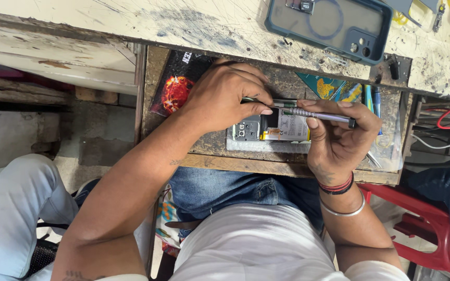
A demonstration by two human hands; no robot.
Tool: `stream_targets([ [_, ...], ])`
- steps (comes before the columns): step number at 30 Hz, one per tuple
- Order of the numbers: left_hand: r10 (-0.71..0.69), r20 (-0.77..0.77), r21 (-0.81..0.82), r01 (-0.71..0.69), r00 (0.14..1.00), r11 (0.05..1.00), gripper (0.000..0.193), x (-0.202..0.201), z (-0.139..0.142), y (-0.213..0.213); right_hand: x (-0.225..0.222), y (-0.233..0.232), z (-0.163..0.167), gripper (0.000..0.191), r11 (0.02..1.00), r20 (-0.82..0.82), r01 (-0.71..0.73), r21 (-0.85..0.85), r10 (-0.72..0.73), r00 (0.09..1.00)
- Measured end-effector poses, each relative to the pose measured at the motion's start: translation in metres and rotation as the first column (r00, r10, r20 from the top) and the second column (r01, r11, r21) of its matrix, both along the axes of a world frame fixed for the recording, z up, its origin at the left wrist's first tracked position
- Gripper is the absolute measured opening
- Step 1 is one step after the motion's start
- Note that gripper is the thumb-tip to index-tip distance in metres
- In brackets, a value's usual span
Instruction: The person uses a screwdriver to remove screws from a disassembled mobile phone on a workbench. They repeatedly loosen and remove screws from the phone's internal frame and place them on the table. The phone remains open with its battery and circuitry exposed throughout the clip.
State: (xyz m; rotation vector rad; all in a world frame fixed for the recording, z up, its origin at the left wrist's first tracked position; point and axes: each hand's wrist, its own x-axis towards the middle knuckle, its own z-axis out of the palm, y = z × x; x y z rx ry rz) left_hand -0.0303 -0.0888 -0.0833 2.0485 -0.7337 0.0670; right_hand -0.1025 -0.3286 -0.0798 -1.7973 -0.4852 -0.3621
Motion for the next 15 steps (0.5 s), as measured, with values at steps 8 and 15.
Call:
stream_targets([
  [8,0.013,-0.066,-0.018,-0.014,0.998,1.0,0.02,0.0011,-0.0034,-0.0029,-0.0011,-0.0001,0.003,0.043,0.999,-0.009,-0.002,-0.049,0.002,1.0],
  [15,0.02,-0.051,-0.014,-0.021,0.999,1.0,0.021,0.0003,-0.0028,-0.0015,-0.0001,0.001,0.0015,0.045,1.0,0.005,-0.013,-0.021,0.013,1.0],
])
